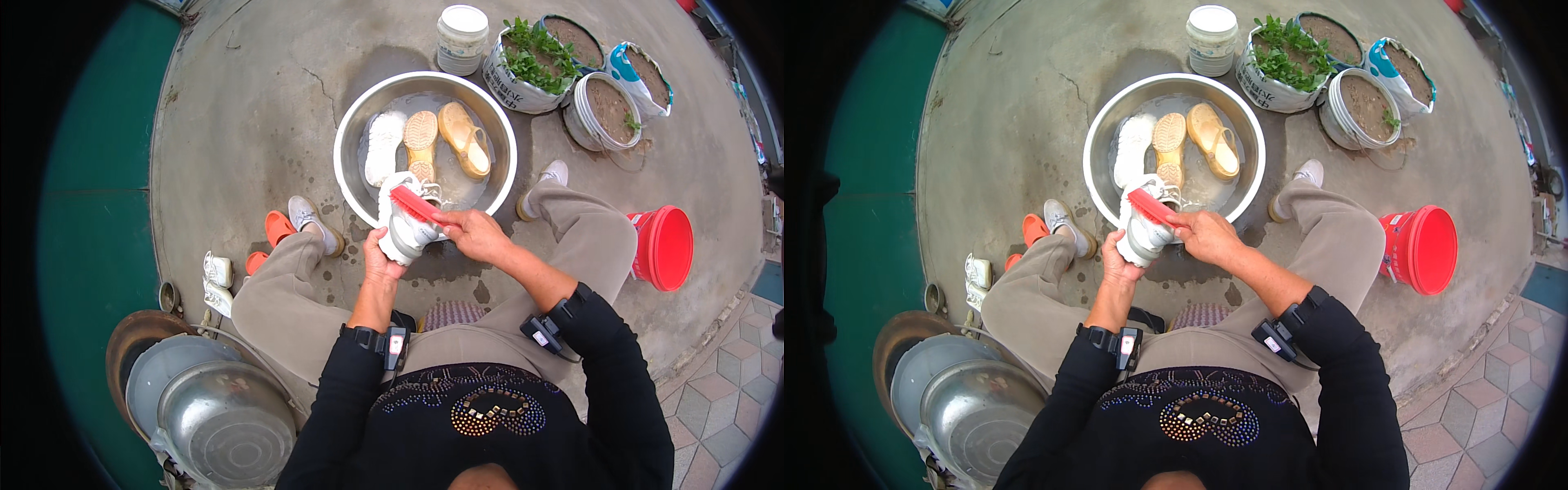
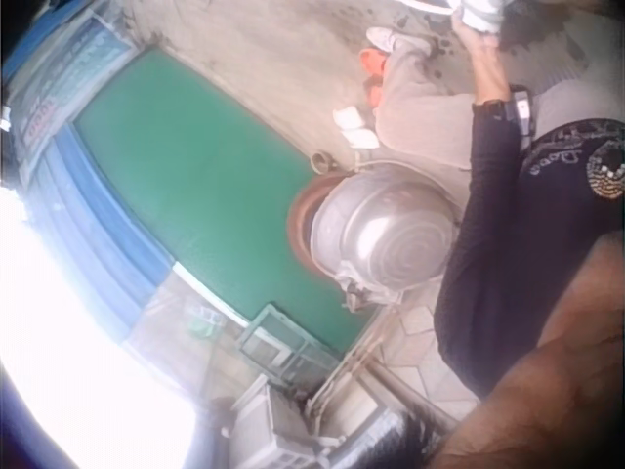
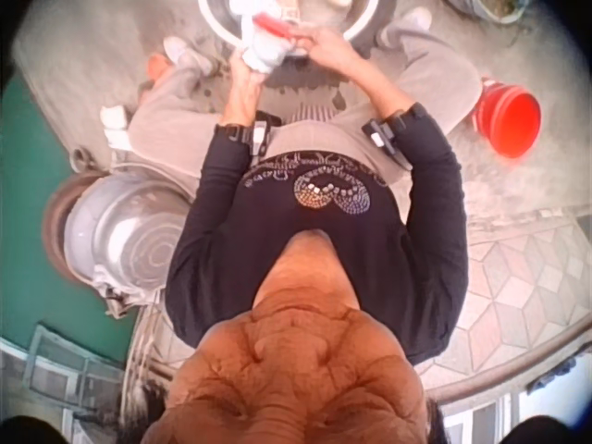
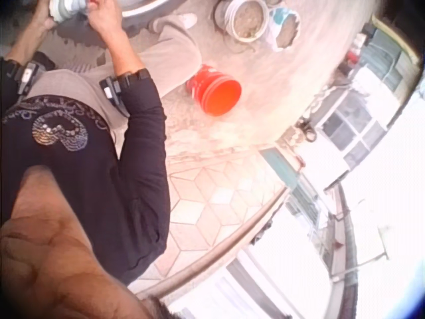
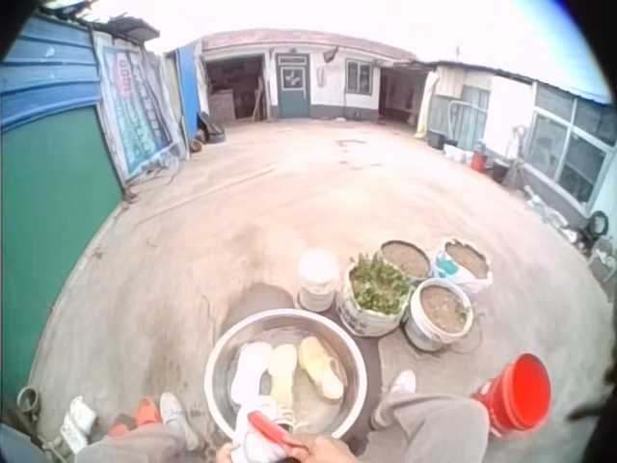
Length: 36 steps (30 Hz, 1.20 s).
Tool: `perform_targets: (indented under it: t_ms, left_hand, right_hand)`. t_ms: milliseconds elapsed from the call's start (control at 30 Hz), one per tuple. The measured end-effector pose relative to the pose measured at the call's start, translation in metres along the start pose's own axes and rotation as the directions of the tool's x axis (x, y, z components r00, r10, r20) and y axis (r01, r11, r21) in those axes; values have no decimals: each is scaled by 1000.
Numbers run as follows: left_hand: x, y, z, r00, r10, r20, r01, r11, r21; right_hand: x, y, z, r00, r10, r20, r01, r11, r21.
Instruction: The person scrubs a white sneaker and two insoles in a metal basin of water using a red brush. They repeatedly dip the items, scrub the uppers and soles, and rinse them in the basin.
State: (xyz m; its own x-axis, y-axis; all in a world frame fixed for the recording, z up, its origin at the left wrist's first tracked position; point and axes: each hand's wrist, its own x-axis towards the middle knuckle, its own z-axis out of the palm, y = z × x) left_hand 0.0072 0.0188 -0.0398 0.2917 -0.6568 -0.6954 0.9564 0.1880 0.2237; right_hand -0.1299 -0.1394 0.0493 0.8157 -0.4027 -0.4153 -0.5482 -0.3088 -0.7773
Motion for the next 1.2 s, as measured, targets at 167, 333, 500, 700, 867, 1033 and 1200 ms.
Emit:
perform_targets:
  t_ms: [167, 333, 500, 700, 867, 1033, 1200]
  left_hand:
    - [-14, -8, -42, 964, -262, -53, 239, 933, -269]
    - [-14, 3, -78, 934, -354, 39, 354, 913, -203]
    - [-8, 6, -87, 932, -109, -347, 170, 974, 151]
    - [-25, 13, -63, 872, 76, -484, 184, 864, 468]
    - [-27, 5, -51, 869, 155, -470, 179, 787, 590]
    - [-21, 4, -55, 887, 152, -436, 198, 727, 658]
    - [-28, 1, -47, 898, 132, -420, 182, 758, 626]
  right_hand:
    - [15, 21, 40, 982, 150, -113, -148, 989, 28]
    - [19, 35, 60, 976, 219, -7, -219, 976, 9]
    - [13, 32, 72, 973, 229, 14, -226, 970, -92]
    - [16, 35, 69, 959, 277, -52, -278, 960, -14]
    - [11, 31, 64, 960, 278, -44, -280, 957, -72]
    - [6, 15, 50, 905, 248, -345, -265, 964, -3]
    - [19, -4, 76, 961, 9, -278, -74, 972, -222]
